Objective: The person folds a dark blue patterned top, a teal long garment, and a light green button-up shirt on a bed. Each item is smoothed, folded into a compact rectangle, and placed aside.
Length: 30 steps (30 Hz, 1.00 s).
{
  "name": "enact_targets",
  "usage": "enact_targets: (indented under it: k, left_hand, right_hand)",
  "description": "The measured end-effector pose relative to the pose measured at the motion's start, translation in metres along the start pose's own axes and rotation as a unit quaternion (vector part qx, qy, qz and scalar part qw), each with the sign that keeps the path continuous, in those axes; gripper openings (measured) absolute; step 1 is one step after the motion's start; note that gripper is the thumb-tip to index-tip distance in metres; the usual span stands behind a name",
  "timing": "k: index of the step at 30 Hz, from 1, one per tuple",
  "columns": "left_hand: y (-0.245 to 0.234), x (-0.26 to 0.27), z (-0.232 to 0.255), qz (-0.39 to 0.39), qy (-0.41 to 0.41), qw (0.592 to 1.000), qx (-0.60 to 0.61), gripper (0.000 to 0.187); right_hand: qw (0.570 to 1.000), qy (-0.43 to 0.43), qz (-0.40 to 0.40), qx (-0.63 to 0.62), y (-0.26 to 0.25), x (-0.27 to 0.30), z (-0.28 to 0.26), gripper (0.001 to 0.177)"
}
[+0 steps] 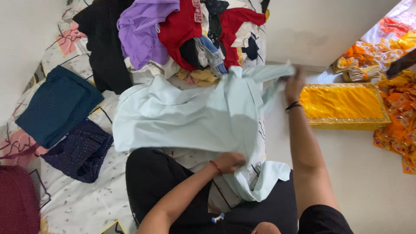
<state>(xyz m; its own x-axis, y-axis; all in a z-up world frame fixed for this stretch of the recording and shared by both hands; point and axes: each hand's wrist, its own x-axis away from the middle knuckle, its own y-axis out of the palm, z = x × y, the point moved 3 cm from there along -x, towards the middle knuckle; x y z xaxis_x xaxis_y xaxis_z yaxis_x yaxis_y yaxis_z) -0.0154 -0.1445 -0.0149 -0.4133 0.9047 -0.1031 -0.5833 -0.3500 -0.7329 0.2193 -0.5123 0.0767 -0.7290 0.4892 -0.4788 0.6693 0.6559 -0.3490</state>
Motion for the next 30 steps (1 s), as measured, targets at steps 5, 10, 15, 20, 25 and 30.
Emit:
enact_targets:
  k: [5,10,15,20,25,30]
  left_hand:
    - [-0.014,0.012,0.015,-0.093,-0.009,0.996,0.013,0.04]
    - [-0.104,0.024,-0.079,0.091,-0.084,0.991,-0.049,0.04]
    - [-0.244,0.102,-0.206,0.357,-0.335,0.858,-0.155,0.014]
    - [-0.294,0.142,-0.244,0.303,-0.351,0.84,-0.28,0.048]
    - [-0.313,0.105,-0.255,0.23,-0.325,0.865,-0.305,0.053]
    - [-0.325,0.082,-0.252,0.097,-0.35,0.89,-0.275,0.068]
  right_hand:
    - [0.991,-0.091,0.057,-0.085,-0.005,-0.029,-0.011,0.082]
    - [0.973,-0.041,-0.09,0.21,0.014,0.01,-0.004,0.041]
    - [0.954,0.113,-0.2,0.191,0.069,0.038,-0.001,0.032]
    - [0.966,0.026,-0.176,0.187,0.113,0.031,-0.01,0.041]
    - [0.951,0.109,-0.215,0.192,0.133,0.04,0.002,0.046]
    - [0.889,0.21,-0.207,-0.35,0.087,0.081,0.013,0.037]
